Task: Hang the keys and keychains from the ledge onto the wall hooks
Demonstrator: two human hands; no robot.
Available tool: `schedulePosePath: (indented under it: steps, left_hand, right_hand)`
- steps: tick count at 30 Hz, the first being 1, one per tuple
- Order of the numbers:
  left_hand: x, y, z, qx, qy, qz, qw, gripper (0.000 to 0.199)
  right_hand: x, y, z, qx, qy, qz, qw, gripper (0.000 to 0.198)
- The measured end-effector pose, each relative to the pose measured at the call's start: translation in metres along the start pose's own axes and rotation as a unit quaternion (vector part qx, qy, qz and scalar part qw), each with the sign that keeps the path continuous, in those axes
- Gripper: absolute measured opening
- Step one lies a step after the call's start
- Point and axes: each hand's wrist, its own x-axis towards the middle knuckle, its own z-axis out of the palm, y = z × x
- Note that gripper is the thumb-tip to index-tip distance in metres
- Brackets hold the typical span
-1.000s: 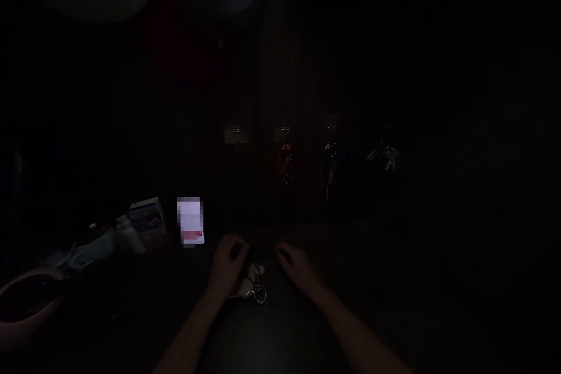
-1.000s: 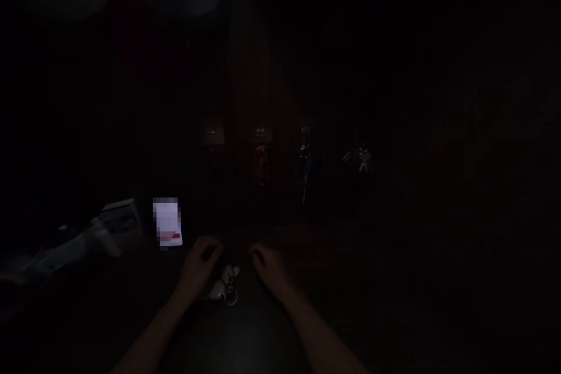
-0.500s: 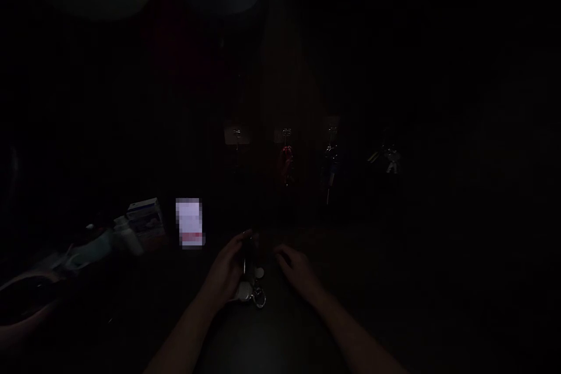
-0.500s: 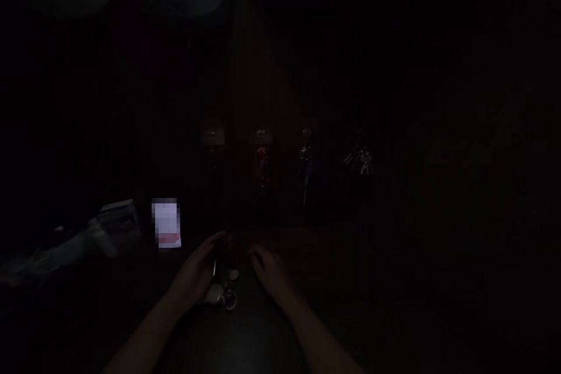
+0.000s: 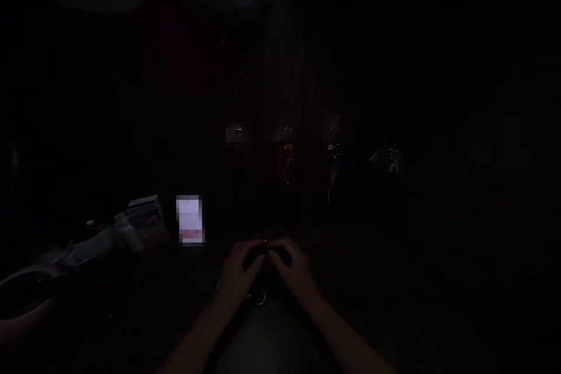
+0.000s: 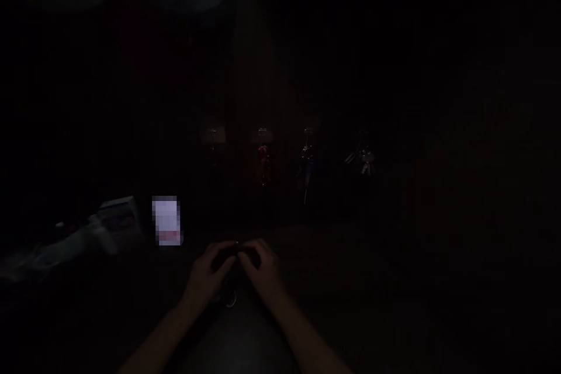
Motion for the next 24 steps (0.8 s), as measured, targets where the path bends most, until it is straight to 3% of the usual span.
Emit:
schedulePosePath:
  steps: [3,9,14,24]
  left_hand:
    - [-0.003,0.000,0.003,0.029,-0.027,0.030,0.999,0.026]
    - [-0.004,0.006,0.002,-0.019,-0.038,-0.043,0.998,0.040]
    - [-0.001,0.009,0.000,-0.076,-0.069,-0.068,0.992,0.028]
    - [0.002,0.013,0.005,-0.078,-0.023,-0.092,0.992,0.014]
  right_hand:
    - [-0.001,-0.002,0.003,0.007,0.012,-0.004,1.000,0.016]
    - [-0.001,-0.008,-0.003,0.023,0.016,0.040,0.999,0.021]
    - [0.003,-0.018,-0.008,0.081,0.026,0.125,0.989,0.026]
    - [0.005,-0.017,-0.003,0.096,-0.007,0.131,0.987,0.025]
